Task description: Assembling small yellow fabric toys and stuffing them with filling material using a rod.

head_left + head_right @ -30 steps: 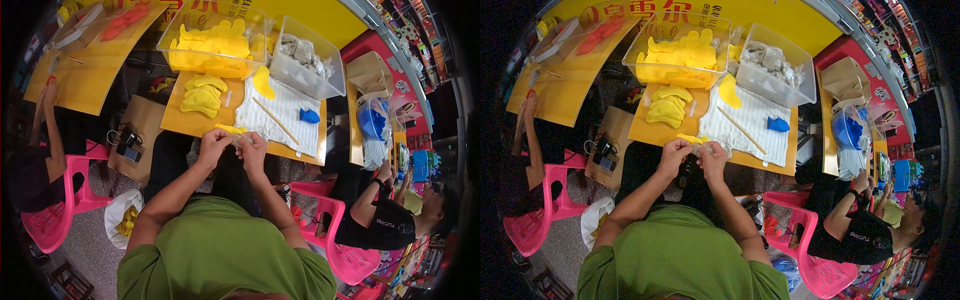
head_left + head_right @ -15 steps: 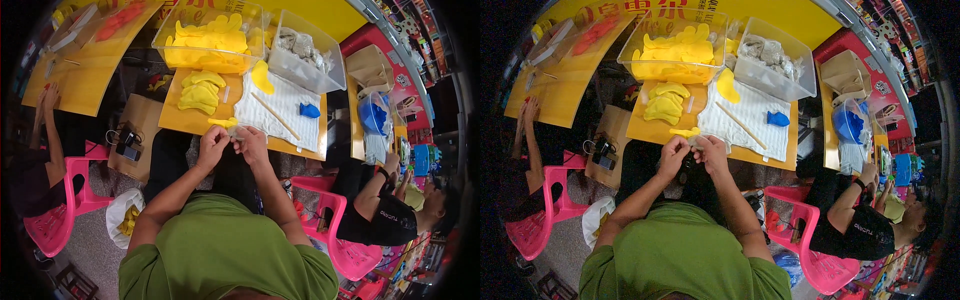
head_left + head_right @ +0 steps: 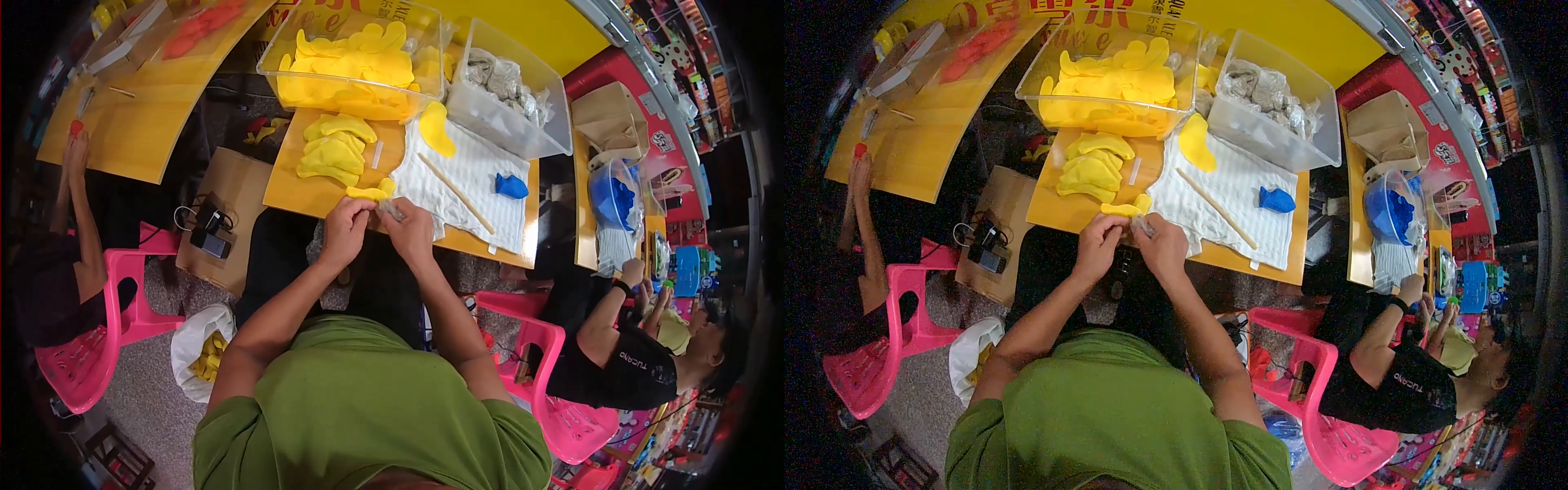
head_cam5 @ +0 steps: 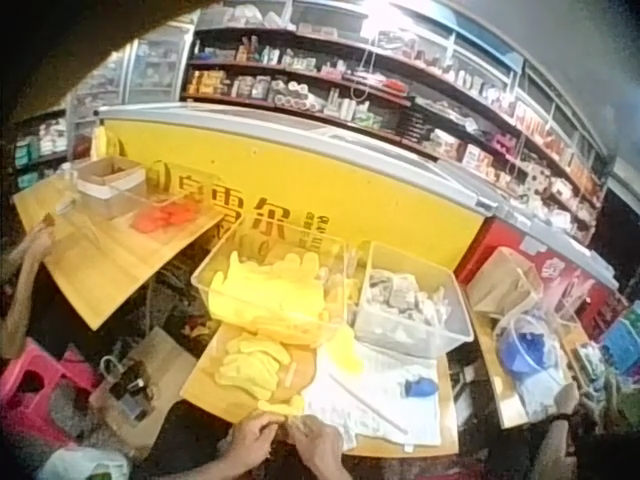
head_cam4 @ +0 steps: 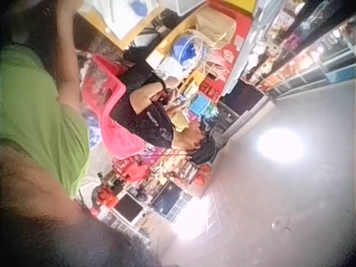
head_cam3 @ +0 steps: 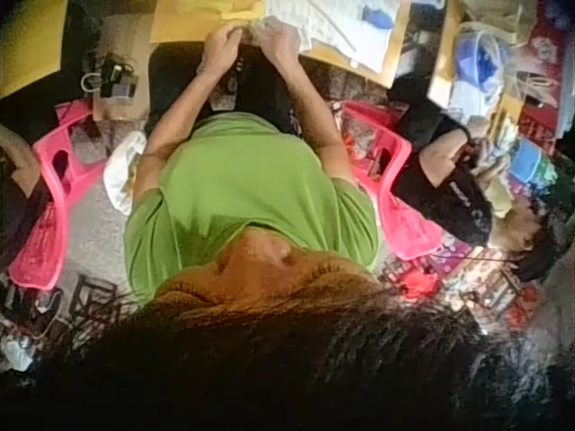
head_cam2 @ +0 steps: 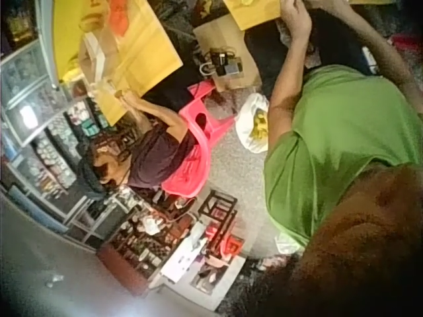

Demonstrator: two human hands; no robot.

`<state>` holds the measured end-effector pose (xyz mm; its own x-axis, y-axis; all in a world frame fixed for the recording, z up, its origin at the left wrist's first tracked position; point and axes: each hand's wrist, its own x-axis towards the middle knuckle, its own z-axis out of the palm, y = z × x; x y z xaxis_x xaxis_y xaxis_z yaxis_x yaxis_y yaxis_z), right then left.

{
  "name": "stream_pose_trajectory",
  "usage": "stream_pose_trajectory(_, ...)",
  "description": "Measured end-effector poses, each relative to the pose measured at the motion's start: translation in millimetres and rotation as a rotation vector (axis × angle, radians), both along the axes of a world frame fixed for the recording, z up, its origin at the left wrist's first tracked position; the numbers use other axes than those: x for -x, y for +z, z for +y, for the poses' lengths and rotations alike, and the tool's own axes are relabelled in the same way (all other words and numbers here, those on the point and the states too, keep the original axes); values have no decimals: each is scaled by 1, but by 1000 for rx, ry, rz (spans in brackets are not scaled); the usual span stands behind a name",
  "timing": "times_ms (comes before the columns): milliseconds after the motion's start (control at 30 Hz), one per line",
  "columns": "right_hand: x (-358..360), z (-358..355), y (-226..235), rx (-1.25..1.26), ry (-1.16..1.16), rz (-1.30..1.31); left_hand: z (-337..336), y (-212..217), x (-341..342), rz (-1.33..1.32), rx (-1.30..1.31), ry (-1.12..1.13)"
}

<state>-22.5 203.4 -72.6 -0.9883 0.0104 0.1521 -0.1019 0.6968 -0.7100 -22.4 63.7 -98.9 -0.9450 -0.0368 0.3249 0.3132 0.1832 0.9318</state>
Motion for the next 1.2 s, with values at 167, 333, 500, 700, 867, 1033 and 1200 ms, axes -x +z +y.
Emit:
stream_pose_trajectory(167,14,10,-1,474,8,-217,-5,22,0,-35,231,93)
stream_pose_trajectory(333,20,6,15,823,-83,-486,-1,22,12,19,392,151)
stream_pose_trajectory(500,29,6,12,868,-103,-553,5,7,27,-131,380,155)
stream_pose_trajectory(700,35,7,14,895,-139,-631,5,9,30,-240,392,160)
stream_pose_trajectory(867,36,6,19,910,-179,-672,5,7,35,-285,247,131)
stream_pose_trajectory(1033,33,3,17,788,-136,-510,5,8,31,-323,73,36)
stream_pose_trajectory(1200,28,0,17,143,13,-101,7,21,24,-75,168,17)
